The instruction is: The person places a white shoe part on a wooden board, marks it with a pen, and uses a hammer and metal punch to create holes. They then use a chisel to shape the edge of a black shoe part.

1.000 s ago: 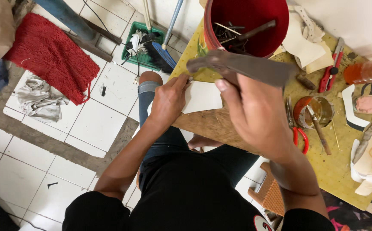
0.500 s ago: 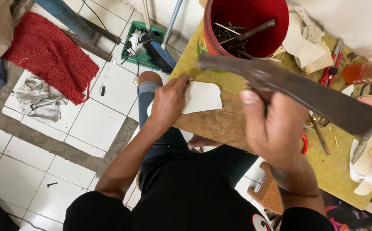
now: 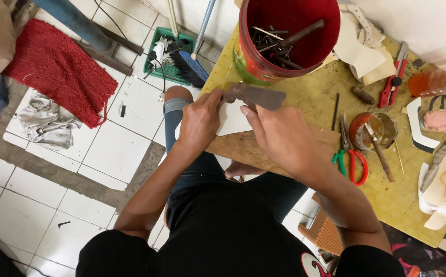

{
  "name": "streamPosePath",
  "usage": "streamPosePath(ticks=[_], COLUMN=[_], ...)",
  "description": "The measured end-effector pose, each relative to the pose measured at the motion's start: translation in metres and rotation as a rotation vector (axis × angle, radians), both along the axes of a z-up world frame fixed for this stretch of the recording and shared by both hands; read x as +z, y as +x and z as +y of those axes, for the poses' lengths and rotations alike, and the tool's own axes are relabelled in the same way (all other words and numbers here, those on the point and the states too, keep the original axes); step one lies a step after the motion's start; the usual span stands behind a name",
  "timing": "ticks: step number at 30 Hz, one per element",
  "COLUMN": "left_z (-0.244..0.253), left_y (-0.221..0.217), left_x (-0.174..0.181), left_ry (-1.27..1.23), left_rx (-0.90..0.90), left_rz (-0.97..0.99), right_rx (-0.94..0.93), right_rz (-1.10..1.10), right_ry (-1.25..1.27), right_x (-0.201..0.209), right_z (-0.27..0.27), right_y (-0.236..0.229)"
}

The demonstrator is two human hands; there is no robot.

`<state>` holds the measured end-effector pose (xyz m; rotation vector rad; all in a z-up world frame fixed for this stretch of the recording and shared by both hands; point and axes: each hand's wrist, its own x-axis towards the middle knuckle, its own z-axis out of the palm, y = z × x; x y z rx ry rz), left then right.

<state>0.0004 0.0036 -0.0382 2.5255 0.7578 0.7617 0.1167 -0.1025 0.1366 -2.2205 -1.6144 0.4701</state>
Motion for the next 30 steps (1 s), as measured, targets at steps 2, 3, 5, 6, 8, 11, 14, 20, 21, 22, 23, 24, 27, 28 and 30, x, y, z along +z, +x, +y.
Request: streamPosePath(ticks=[2, 3, 5, 6, 8, 11, 14, 20, 21, 22, 23, 24, 27, 28, 30], left_z=[-0.001, 0.0, 0.001, 0.0, -0.002, -0.004, -0.007, -0.011, -0.011, -0.011, -0.011, -0.012, -0.011, -0.01, -0.011], left_y=[-0.002, -0.001, -0.002, -0.004, -0.005, -0.006, -0.009, -0.007, -0.007, -0.008, -0.011, -0.013, -0.023, -0.026, -0.032], left_x=[0.005, 0.007, 0.014, 0.018, 0.011, 0.022, 0.025, 0.023, 0.025, 0.027, 0.028, 0.03, 0.034, 0.038, 0.044], left_ry=[0.006, 0.016, -0.011, -0.042, -0.031, -0.06, -0.119, -0.19, -0.222, -0.223, -0.207, -0.191, -0.299, -0.299, -0.371], left_rx=[0.007, 0.011, 0.007, 0.003, 0.003, 0.004, 0.016, 0.031, 0.033, 0.033, 0.08, 0.128, 0.199, 0.198, 0.246], left_rz=[0.002, -0.002, -0.039, -0.076, -0.091, -0.105, -0.09, -0.12, -0.136, -0.136, -0.122, -0.107, -0.056, -0.054, -0.01], right_rx=[-0.001, -0.004, -0.01, -0.016, -0.012, -0.045, -0.108, -0.141, -0.125, -0.125, -0.172, -0.219, -0.359, -0.361, -0.458], right_rz=[0.007, 0.009, 0.031, 0.054, 0.135, 0.274, 0.398, 0.377, 0.364, 0.364, 0.331, 0.298, 0.262, 0.263, 0.422], right_ry=[0.073, 0.149, 0.269, 0.387, 0.402, 0.422, 0.44, 0.54, 0.572, 0.572, 0.623, 0.674, 0.746, 0.745, 0.809], right_x=[0.002, 0.003, -0.009, -0.015, -0.024, -0.044, -0.061, -0.061, -0.057, -0.051, -0.044, -0.038, -0.047, -0.054, -0.068], right_z=[-0.006, -0.008, -0.003, -0.002, 0.009, 0.025, 0.03, 0.016, 0.011, 0.004, -0.004, -0.011, -0.045, -0.053, -0.071], right_y=[0.002, 0.004, 0.011, 0.014, 0.005, 0.002, 0.0, 0.011, 0.014, 0.017, 0.019, 0.021, 0.038, 0.045, 0.058])
